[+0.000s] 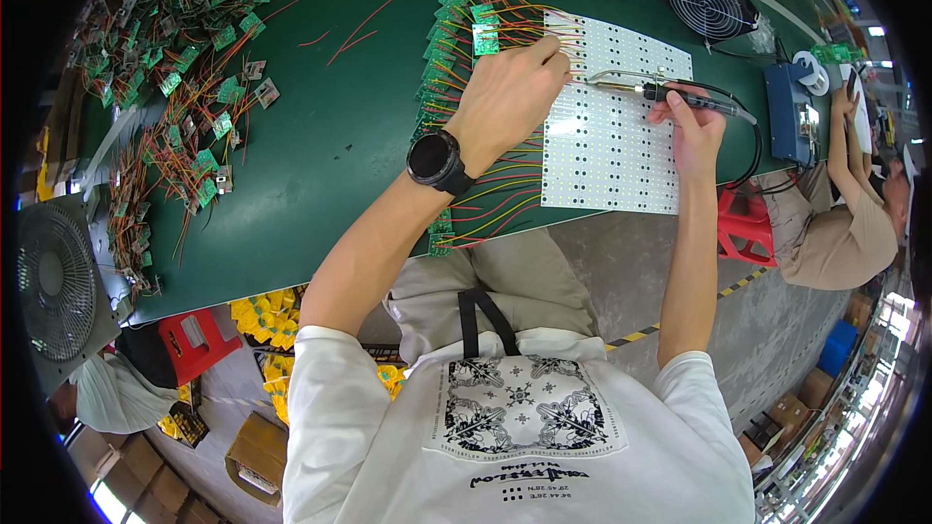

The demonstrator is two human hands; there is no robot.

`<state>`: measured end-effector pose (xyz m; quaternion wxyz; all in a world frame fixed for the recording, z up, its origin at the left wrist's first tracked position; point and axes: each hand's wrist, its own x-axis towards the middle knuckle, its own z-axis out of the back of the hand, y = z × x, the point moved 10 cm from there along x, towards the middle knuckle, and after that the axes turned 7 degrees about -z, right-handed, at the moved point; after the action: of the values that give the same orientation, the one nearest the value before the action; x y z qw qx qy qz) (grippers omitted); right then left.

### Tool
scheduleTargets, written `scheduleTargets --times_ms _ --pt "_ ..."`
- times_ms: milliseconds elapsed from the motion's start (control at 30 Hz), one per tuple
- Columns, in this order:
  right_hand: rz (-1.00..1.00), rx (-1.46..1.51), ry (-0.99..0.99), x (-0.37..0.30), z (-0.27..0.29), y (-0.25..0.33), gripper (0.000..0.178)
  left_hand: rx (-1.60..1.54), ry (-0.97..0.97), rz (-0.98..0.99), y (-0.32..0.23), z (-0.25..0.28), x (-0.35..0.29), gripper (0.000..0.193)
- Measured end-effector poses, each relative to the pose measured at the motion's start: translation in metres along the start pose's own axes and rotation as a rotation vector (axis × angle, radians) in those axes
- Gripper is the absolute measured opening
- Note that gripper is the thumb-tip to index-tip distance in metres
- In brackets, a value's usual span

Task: The person solders circuit boards to an LED board by picking up small wired circuit boards from a pile and attaching their wires to the LED board with a soldering iron.

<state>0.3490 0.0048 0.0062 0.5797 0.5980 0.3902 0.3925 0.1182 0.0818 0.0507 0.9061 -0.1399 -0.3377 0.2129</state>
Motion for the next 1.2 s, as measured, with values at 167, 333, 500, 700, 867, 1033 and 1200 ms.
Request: scheduleTargets --times_ms 167,333,500,700,867,1033,1200 --pt "0.008 0.053 -0.007 0.003 0.002 0.002 0.021 -0.005 0.000 0.005 0.003 -0.001 0.002 0.013" --pt "0.029 0.088 -0.011 0.009 0.001 0.004 0.021 0.007 -0.004 -0.001 0.005 0.003 0.004 0.013" --pt "-0.020 0.074 -0.092 0.004 0.001 0.000 0.021 0.070 0.017 -0.051 -0.001 0.010 -0.003 0.010" --pt "-0.007 0.174 -0.096 0.001 0.012 -0.007 0.020 0.136 -0.324 -0.016 -0.025 0.123 0.012 0.012" --pt "-0.004 0.171 -0.072 0.003 0.011 -0.002 0.019 0.634 -0.210 0.779 0.058 0.202 -0.076 0.043" --pt "-0.011 0.162 -0.056 0.008 0.004 -0.001 0.020 0.943 -0.279 0.943 0.116 0.238 -0.160 0.052" --pt "-0.018 0.184 -0.062 0.007 0.007 -0.005 0.021 0.794 -0.091 0.973 0.158 0.235 -0.156 0.051"
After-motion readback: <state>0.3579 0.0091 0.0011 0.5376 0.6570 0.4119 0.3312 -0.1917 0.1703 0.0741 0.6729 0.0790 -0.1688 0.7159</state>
